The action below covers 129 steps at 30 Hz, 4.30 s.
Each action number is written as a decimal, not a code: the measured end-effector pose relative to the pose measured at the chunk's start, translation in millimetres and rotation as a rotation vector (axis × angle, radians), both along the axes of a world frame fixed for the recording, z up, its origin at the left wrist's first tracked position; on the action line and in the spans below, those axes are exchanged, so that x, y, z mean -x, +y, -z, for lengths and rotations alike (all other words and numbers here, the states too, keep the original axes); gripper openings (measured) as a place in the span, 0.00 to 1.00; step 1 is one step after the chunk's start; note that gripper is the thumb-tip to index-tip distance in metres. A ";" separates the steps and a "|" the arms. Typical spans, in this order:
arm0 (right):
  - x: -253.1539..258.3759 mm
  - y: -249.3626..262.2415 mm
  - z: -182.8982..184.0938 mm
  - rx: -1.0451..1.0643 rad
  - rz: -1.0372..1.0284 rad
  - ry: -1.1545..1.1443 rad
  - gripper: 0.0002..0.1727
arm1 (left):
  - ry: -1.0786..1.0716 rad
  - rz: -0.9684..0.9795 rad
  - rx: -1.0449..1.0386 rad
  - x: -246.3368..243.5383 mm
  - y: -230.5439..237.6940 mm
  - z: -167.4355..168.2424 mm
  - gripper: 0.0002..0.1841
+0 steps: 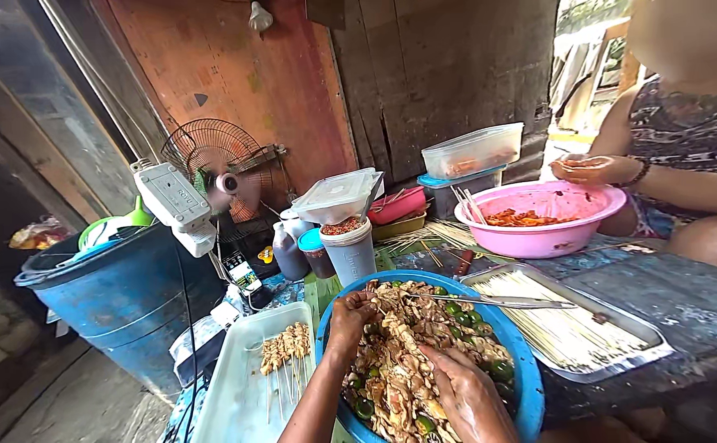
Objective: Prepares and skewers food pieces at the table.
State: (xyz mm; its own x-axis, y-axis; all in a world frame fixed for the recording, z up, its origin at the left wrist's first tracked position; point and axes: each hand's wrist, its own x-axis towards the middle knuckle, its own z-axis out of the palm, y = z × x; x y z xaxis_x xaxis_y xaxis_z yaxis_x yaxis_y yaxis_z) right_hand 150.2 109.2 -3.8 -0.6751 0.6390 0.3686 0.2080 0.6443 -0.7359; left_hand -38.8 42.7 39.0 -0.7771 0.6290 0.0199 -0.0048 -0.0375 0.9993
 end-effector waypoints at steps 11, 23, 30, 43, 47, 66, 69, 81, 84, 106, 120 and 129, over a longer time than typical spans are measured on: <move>3.8 -1.2 4.6 -0.054 0.027 0.055 0.21 | 0.322 -0.049 0.115 -3.3 -0.8 7.9 0.04; 11.1 0.4 9.7 -0.111 0.048 0.167 0.20 | 0.538 0.038 0.299 -15.0 -7.1 -1.8 0.07; 11.9 6.2 5.8 -0.017 0.139 0.215 0.20 | 0.717 0.196 0.483 5.7 5.8 0.0 0.14; 3.7 1.6 4.2 -0.030 0.035 0.108 0.22 | -0.100 -0.008 0.049 12.3 2.9 3.5 0.07; 5.4 2.4 7.3 -0.048 0.022 0.090 0.21 | -0.099 0.020 0.000 7.2 2.4 5.5 0.08; 10.6 4.6 7.0 -0.035 0.032 0.188 0.20 | 0.594 0.033 0.301 -23.8 -2.3 0.4 0.10; 12.1 6.9 6.8 0.010 0.058 0.231 0.20 | 0.545 0.074 0.215 -22.5 2.0 0.2 0.12; 2.7 10.7 5.9 0.157 0.168 0.283 0.20 | 0.851 0.373 0.832 0.1 35.3 9.1 0.12; 2.0 11.3 7.6 0.164 0.162 0.272 0.19 | 0.624 0.314 0.608 13.4 20.8 1.0 0.10; 3.5 5.7 7.4 0.063 0.032 0.130 0.21 | -0.126 0.044 0.077 21.6 -8.0 14.1 0.05; 1.8 4.8 6.4 0.026 -0.043 0.081 0.21 | -0.301 -0.061 -0.062 3.4 3.2 1.9 0.07; 3.4 4.4 5.3 0.061 -0.029 0.101 0.21 | 0.505 -0.079 0.173 -6.8 -2.2 17.2 0.13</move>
State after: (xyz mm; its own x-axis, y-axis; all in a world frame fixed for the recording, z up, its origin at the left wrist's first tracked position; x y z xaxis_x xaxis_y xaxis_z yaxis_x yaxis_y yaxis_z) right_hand 146.9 113.6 -9.1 -0.6552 0.6430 0.3965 0.1130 0.6024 -0.7901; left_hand -32.0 40.5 21.9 -0.7428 0.5962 0.3045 0.4738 0.1468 0.8683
